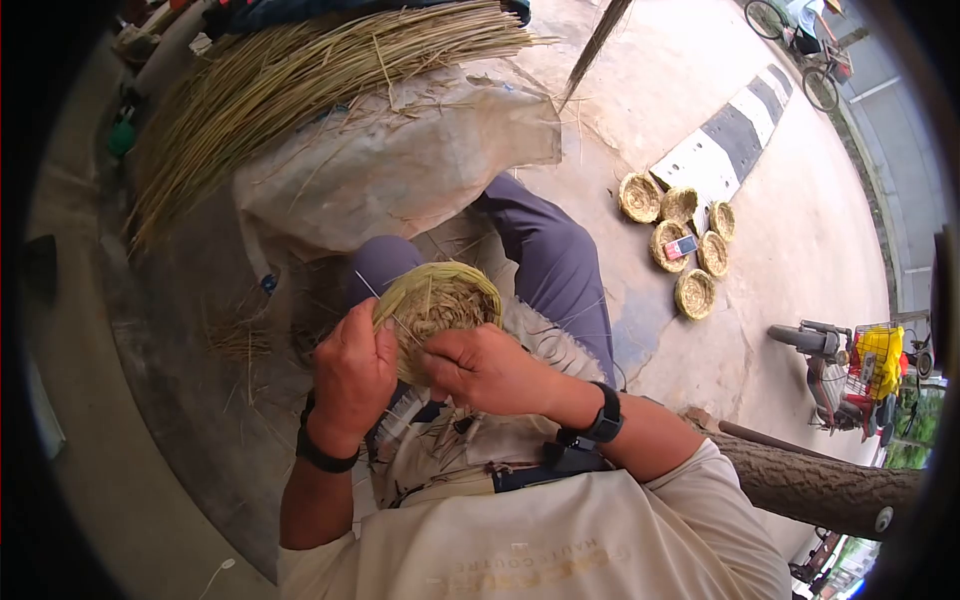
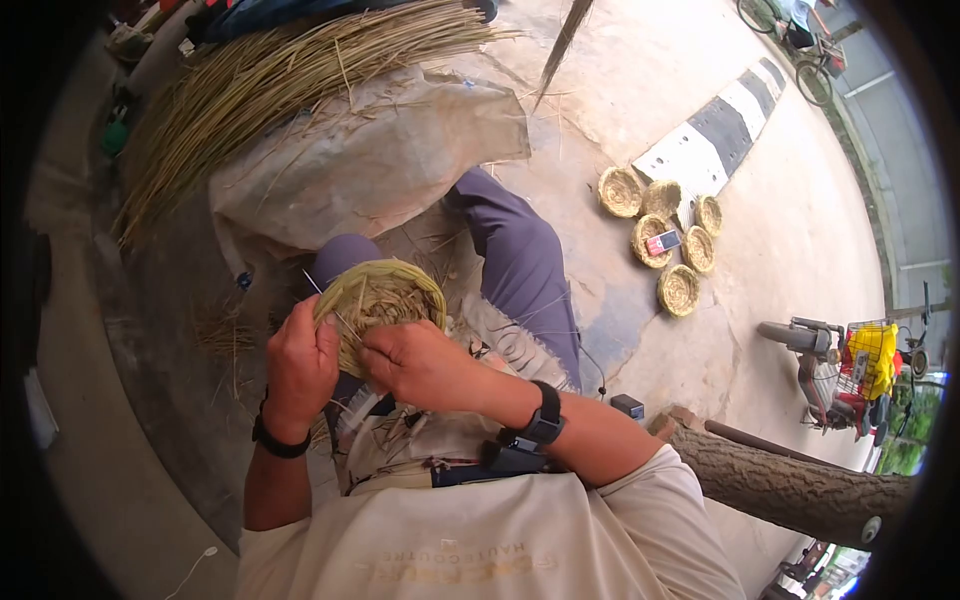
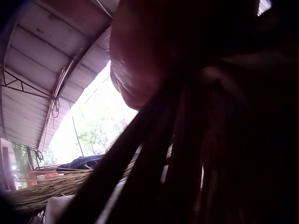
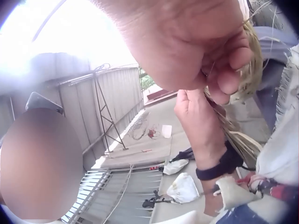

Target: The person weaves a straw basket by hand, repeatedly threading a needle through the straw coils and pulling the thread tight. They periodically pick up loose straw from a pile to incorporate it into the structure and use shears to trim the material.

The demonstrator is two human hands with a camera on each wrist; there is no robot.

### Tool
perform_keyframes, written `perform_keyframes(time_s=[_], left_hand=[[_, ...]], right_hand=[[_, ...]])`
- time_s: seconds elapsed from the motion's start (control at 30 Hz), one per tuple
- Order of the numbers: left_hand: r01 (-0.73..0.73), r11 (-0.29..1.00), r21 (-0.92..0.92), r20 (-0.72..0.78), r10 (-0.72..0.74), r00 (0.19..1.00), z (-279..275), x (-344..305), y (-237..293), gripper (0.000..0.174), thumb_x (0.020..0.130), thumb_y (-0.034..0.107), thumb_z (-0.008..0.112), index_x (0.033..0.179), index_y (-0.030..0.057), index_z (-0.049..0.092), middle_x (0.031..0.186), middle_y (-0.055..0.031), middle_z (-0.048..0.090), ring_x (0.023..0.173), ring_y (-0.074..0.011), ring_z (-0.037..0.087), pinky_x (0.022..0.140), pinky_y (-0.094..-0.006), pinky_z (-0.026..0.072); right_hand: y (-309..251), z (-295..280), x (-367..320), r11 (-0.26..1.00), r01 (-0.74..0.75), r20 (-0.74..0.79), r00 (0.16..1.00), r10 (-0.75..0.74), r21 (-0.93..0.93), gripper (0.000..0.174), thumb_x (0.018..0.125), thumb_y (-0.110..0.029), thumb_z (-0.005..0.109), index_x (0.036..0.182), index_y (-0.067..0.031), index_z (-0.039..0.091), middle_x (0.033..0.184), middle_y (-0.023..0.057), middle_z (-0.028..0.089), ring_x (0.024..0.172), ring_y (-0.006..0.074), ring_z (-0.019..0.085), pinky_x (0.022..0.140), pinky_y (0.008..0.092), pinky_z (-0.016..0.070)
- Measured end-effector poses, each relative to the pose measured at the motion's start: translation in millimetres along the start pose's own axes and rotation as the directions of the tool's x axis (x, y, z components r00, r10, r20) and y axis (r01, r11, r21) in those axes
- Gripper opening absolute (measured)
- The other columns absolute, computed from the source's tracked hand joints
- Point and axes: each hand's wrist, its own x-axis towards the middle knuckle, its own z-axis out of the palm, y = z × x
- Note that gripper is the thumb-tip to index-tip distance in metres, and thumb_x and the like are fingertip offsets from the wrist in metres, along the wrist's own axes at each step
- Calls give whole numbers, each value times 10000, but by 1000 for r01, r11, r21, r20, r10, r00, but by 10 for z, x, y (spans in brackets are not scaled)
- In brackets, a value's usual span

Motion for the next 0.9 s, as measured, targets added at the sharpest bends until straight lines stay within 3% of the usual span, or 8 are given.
perform_keyframes(time_s=[0.1, 0.2, 0.4, 0.6, 0.7, 0.8, 0.87, 0.9], left_hand=[[-57, 998, 19, 28, 57, 998, 6, -9, 23, 288, 957, 40, 663, 1230, -46, 634, 1029, -266, 722, 913, -475, 715, 770, -518, 584], [-75, 996, 49, 35, 73, 997, -31, -2, -21, 306, 942, 36, 673, 1233, -50, 631, 1035, -259, 722, 924, -466, 721, 777, -514, 591], [-146, 985, 93, 69, 140, 988, -4, -58, -17, 349, 909, 37, 704, 1240, -39, 624, 1014, -241, 720, 905, -440, 726, 758, -502, 596], [-155, 982, 111, 54, 149, 987, 7, -101, -17, 360, 894, 44, 725, 1234, -25, 625, 989, -221, 722, 883, -415, 731, 739, -487, 604], [-102, 987, 123, 1, 103, 995, 44, -143, -103, 359, 904, 38, 708, 1249, -26, 627, 1027, -225, 728, 913, -421, 732, 769, -489, 605], [-46, 994, 100, 5, 46, 999, -6, -113, -110, 367, 916, 30, 687, 1272, -29, 625, 1070, -237, 729, 952, -436, 726, 804, -502, 599], [-36, 995, 92, -2, 36, 999, -27, -114, -145, 370, 928, 28, 669, 1290, -31, 624, 1091, -247, 727, 978, -451, 720, 830, -518, 588], [-21, 996, 87, 14, 20, 1000, -59, -101, -171, 362, 950, 37, 652, 1305, -29, 622, 1114, -260, 723, 1005, -464, 713, 850, -524, 580]], right_hand=[[37, 2, 65, 981, -69, 38, 997, 63, 180, 302, 1074, -233, 581, 947, 31, 656, 743, 141, 718, 674, 306, 717, 699, 424, 576], [170, -41, -9, 991, 124, -181, 975, -130, -42, 354, 1093, -285, 587, 971, 33, 685, 789, 124, 729, 686, 255, 709, 691, 397, 574], [55, -1, -17, 820, -175, -248, 900, 357, 546, 296, 1091, -278, 647, 1009, -7, 733, 733, -13, 653, 653, 83, 607, 601, 253, 519], [89, -230, -147, 906, -279, -104, 940, 326, 320, 247, 1033, -225, 682, 958, 9, 707, 726, 60, 680, 606, 105, 589, 580, 285, 488], [74, -349, -299, 996, 65, 126, 990, -58, -58, 213, 1017, -191, 685, 1033, 19, 721, 743, 127, 688, 631, 198, 654, 624, 339, 526], [-39, -352, -320, 967, 249, 16, 968, -250, 50, 271, 1026, -198, 669, 1165, 31, 712, 878, 183, 703, 777, 307, 718, 736, 392, 559], [-255, -397, -303, 924, 285, -49, 951, -307, -254, 410, 1089, -266, 629, 1369, 32, 652, 1197, 196, 737, 1111, 298, 730, 948, 399, 560], [-408, -393, -289, 924, 374, 28, 926, -377, 75, 435, 1106, -283, 587, 1383, 49, 628, 1263, 220, 704, 1163, 330, 703, 994, 420, 536]])
